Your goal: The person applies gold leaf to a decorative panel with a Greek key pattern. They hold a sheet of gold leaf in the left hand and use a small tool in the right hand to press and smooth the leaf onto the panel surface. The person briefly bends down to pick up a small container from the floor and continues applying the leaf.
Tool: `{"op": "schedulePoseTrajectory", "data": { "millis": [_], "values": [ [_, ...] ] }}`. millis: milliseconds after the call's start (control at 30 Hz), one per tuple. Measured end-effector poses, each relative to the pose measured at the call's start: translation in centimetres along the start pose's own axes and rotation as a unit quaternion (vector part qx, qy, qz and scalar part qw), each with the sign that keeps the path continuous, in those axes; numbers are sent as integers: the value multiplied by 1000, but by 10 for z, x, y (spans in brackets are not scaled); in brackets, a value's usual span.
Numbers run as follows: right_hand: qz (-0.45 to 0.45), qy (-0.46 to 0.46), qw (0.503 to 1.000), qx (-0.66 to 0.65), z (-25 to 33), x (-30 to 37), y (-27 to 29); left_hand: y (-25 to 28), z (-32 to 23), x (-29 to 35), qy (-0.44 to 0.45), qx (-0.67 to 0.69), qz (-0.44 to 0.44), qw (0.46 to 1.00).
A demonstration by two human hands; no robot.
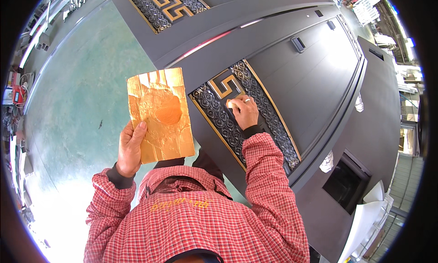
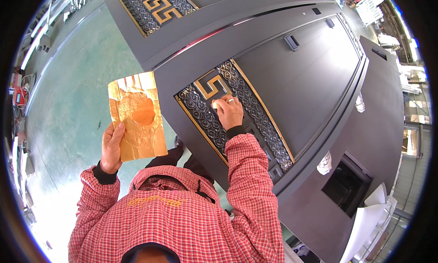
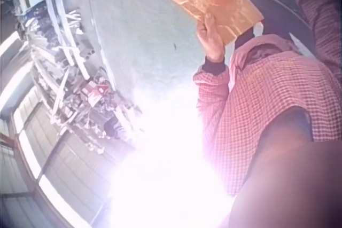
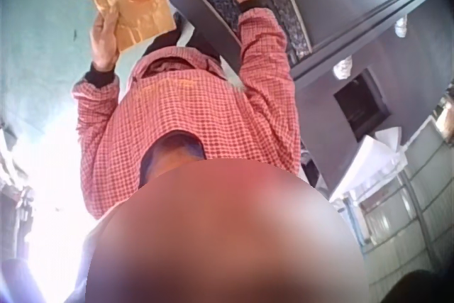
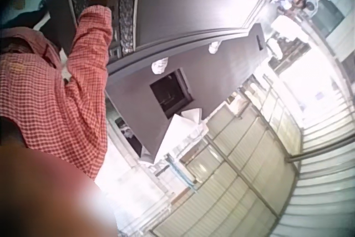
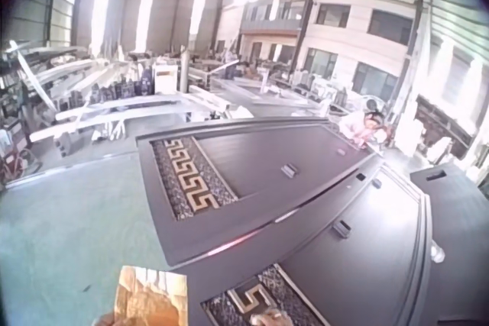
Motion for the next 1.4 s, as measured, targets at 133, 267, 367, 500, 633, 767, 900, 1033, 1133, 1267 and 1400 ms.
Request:
{"op": "schedulePoseTrajectory", "data": {
  "millis": [133, 267, 367, 500, 633, 767, 900, 1033, 1133, 1267, 1400],
  "values": [
    [-43, -60, 995, 60, -23, -3, 13, 0, -1, -7, 3, 3, 2, 1000],
    [-29, -1, 999, -20, -5, -11, 17, -5, 2, -17, 7, 18, 5, 1000],
    [20, 63, 998, 7, 3, -11, 1, -10, 2, -24, 10, 20, 11, 1000],
    [-51, -32, 997, 56, -34, -17, 18, -17, 2, -29, 9, 24, 3, 1000],
    [-10, 35, 999, -32, -14, -19, 18, -20, 3, -34, 12, 26, -1, 1000],
    [15, 46, 998, 32, -18, -19, 6, -23, 3, -40, 14, 25, 1, 1000],
    [-64, -20, 997, 44, -40, -27, 28, -25, 4, -43, 12, 20, 2, 1000],
    [17, 87, 996, 23, -16, -21, 9, -28, 5, -47, 15, 22, 1, 1000],
    [-14, 5, 999, 51, -42, -28, 18, -30, 6, -46, 14, 15, 2, 1000],
    [4, 15, 999, 38, -41, -26, 17, -33, 9, -47, 11, 20, 3, 1000],
    [-9, -2, 999, 44, -46, -25, 27, -37, 13, -49, 13, 14, 15, 1000]
  ]
}}
Point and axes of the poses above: each hand's wrist, its own x-axis away from the middle knuckle, its own y-axis out of the back of the hand, z = x × y, the point moved 7 cm from there along -x, towards the middle knuckle, and after that the axes turned 13 degrees about z, right-handed, at the moved point
